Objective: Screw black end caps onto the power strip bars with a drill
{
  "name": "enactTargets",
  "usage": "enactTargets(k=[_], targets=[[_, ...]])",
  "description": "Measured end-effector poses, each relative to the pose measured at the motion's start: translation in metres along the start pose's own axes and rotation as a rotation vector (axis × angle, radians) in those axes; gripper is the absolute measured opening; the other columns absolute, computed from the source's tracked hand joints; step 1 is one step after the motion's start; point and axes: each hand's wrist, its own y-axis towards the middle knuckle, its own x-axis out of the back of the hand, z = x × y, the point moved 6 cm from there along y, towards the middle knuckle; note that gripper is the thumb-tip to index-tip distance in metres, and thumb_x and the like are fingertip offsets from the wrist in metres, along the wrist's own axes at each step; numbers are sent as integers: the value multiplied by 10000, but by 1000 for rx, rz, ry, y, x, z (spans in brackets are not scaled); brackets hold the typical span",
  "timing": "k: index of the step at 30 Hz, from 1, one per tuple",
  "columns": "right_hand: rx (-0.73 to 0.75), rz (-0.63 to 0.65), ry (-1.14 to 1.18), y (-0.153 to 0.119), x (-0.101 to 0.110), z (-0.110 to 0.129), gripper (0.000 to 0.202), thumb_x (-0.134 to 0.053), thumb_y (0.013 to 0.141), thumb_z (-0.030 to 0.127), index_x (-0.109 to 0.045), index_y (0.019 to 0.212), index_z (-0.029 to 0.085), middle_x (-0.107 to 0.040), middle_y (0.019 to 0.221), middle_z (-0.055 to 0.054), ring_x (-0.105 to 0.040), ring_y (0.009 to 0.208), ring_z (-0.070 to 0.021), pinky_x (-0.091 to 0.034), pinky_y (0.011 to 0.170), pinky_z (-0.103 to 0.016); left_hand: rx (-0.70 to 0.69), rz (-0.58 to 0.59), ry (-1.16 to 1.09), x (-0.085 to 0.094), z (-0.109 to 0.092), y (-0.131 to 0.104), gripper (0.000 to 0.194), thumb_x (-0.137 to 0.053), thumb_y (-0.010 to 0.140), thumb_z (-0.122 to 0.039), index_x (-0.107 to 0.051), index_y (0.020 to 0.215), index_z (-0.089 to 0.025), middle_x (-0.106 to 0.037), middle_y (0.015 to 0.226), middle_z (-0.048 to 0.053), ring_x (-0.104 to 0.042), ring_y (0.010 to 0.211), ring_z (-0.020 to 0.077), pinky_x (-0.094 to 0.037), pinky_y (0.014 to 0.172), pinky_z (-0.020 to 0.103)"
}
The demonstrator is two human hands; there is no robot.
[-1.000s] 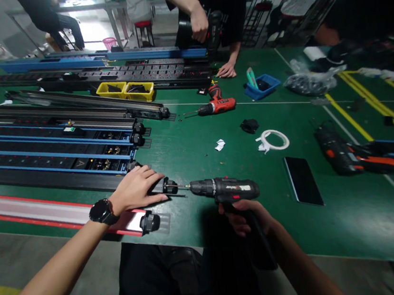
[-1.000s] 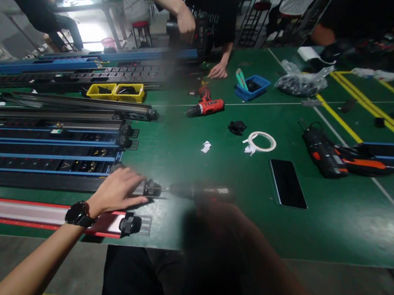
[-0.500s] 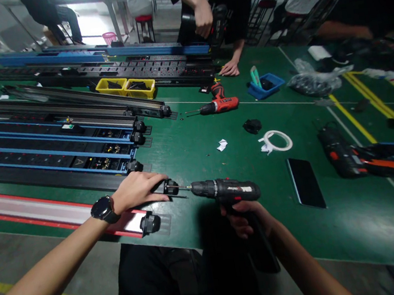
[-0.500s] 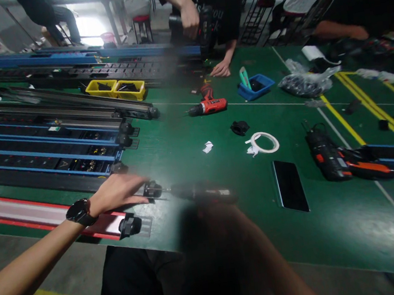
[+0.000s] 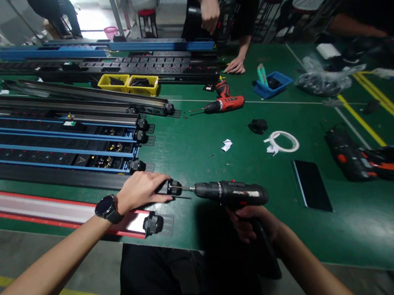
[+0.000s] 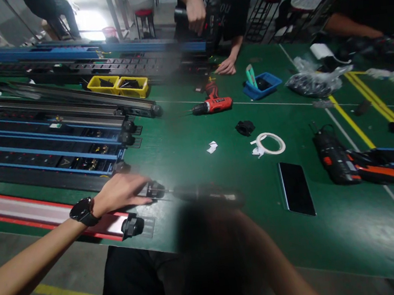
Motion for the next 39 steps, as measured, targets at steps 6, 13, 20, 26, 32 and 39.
enactTargets(k=[6, 13, 20, 26, 32, 39], targets=[[7, 2, -13, 2, -5, 0, 211, -717, 840, 339, -618, 894, 161, -452, 558, 68, -354, 420, -77, -455, 515, -266, -7, -18, 14, -1, -1, 0, 580, -482, 992, -712, -649, 1244, -217, -768, 998, 67, -719, 849, 211, -452, 673, 292], [38, -11, -32, 1, -13, -3, 229, -671, 878, 323, -630, 1016, 146, -456, 573, 71, -366, 438, -83, -446, 516, -258, 13, -17, 17, 0, -1, 0, 575, -512, 979, -707, -655, 1249, -220, -766, 995, 60, -708, 813, 201, -429, 639, 274], [57, -30, -51, -4, -17, -3, 184, -710, 867, 313, -603, 897, 167, -462, 581, 62, -372, 443, -82, -461, 535, -270, 30, -8, 39, -1, -1, 0, 562, -522, 971, -710, -664, 1220, -227, -768, 985, 62, -714, 811, 208, -422, 641, 283], [33, -42, -47, -4, -11, 0, 164, -704, 863, 298, -614, 892, 164, -459, 572, 57, -373, 441, -87, -464, 534, -279, 31, -6, 33, -2, -1, 0, 571, -525, 968, -714, -660, 1222, -221, -766, 985, 67, -708, 810, 206, -419, 642, 283], [42, -44, -48, -1, -13, -5, 198, -691, 865, 327, -643, 947, 153, -455, 573, 62, -371, 440, -86, -459, 536, -275, 34, -9, 42, -3, 1, 0, 575, -529, 961, -719, -662, 1218, -223, -762, 974, 67, -703, 791, 207, -401, 613, 281], [63, -18, -72, -4, -16, 2, 353, -732, 846, 358, -664, 1113, 139, -498, 611, 60, -401, 458, -85, -453, 545, -267, 39, -11, 45, -2, -1, 0, 560, -550, 956, -703, -665, 1237, -232, -764, 973, 60, -705, 799, 208, -405, 618, 280]])
